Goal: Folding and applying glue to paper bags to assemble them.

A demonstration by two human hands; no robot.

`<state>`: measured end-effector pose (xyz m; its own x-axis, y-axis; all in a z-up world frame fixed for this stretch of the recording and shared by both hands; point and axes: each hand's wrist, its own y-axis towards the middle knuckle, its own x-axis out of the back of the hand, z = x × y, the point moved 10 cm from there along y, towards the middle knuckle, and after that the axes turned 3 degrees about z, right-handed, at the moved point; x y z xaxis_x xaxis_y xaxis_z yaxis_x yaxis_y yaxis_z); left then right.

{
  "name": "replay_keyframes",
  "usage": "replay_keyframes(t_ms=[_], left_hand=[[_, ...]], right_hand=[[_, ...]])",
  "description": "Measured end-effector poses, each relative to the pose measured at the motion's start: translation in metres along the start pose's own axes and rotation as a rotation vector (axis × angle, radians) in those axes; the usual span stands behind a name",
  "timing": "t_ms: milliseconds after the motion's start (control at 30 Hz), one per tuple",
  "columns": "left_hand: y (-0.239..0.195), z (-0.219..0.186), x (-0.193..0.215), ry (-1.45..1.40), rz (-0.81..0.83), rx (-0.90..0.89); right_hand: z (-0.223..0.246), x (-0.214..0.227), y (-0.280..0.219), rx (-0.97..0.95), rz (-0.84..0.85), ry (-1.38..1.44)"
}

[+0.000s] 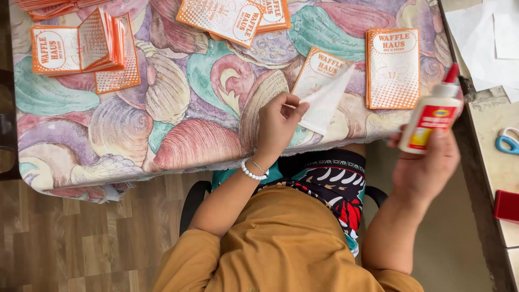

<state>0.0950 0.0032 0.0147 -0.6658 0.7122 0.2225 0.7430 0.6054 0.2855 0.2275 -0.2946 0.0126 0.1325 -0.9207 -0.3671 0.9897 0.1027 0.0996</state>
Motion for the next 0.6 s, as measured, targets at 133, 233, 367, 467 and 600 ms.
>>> replay_keyframes(t_ms=[133, 233, 367, 467, 600], left_hand=[[-0.009, 0.003, 0.016, -0.190, -0.125, -0.037], [-0.016, -0.040, 0.044, 0.129, -0.195, -0.275], [-0.026, -0.027, 0.067, 0.615, -0.174, -0.287], [-0.035, -0.022, 0.061, 0.842, 0.127, -0.336], [-0.058, 0.008, 0.047, 0.839, 0.484, -0.453]], right_hand=[[-0.025, -0.073, -0.040, 0.230, 0.195, 0.020], [-0.055, -0.123, -0.060, 0.180, 0.391, -0.194], [-0.084, -0.106, -0.043, 0.288, 0.503, -0.561], [-0.081, -0.107, -0.034, 0.358, 0.615, -0.693], [-0.059, -0.120, -0.012, 0.301, 0.736, -0.770]])
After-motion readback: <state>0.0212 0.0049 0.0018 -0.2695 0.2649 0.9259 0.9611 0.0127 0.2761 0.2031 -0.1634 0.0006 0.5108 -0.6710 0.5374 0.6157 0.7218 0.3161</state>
